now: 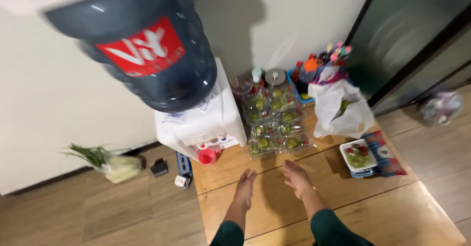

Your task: Moving plastic fruit containers from one table to another and organizing them.

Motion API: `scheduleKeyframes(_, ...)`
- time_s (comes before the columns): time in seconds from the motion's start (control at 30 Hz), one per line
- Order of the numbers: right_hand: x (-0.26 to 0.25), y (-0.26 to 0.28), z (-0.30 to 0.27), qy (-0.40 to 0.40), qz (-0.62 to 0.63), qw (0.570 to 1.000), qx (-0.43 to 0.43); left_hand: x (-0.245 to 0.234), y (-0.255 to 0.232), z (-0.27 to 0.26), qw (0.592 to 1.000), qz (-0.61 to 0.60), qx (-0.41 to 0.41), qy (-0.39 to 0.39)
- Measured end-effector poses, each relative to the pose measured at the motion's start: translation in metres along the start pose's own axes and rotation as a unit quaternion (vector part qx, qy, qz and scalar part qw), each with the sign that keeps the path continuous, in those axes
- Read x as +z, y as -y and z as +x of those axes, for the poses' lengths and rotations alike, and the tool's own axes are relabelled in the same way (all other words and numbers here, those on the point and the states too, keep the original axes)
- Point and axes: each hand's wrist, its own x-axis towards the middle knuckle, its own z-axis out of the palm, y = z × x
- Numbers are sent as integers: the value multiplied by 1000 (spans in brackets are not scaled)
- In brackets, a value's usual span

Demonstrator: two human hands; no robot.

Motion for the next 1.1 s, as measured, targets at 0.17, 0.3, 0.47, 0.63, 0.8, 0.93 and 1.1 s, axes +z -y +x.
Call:
scheduleKeyframes(0.17, -7, -59, 175, -10, 93, 990, 101, 18, 9, 136, 998, 19, 15, -61)
scheduleKeyframes(0.3, 3, -53, 213, -50, 137, 973, 178, 34, 2, 191, 994, 46, -18, -97)
scheduleKeyframes(0.47, 0, -65, 261, -85, 173, 954, 231, 37, 33, 281, 991, 50, 41, -113)
scheduleKeyframes(0.63, 32, -12, 245, -86, 227, 939, 244, 41, 35, 321, 990, -8, 98, -96)
scheduleKeyframes(0.8, 45, -30, 273, -88, 319, 922, 202, 50, 11, 311, 991, 69, 57, -102)
scheduleKeyframes(0.93, 36, -79, 302, -17, 383, 914, 133, 39, 24, 301, 985, 58, 131, -93)
scheduleKeyframes(1.1, 24, -115, 295, -17, 411, 909, 60, 32, 34, 253, 994, 38, 88, -52)
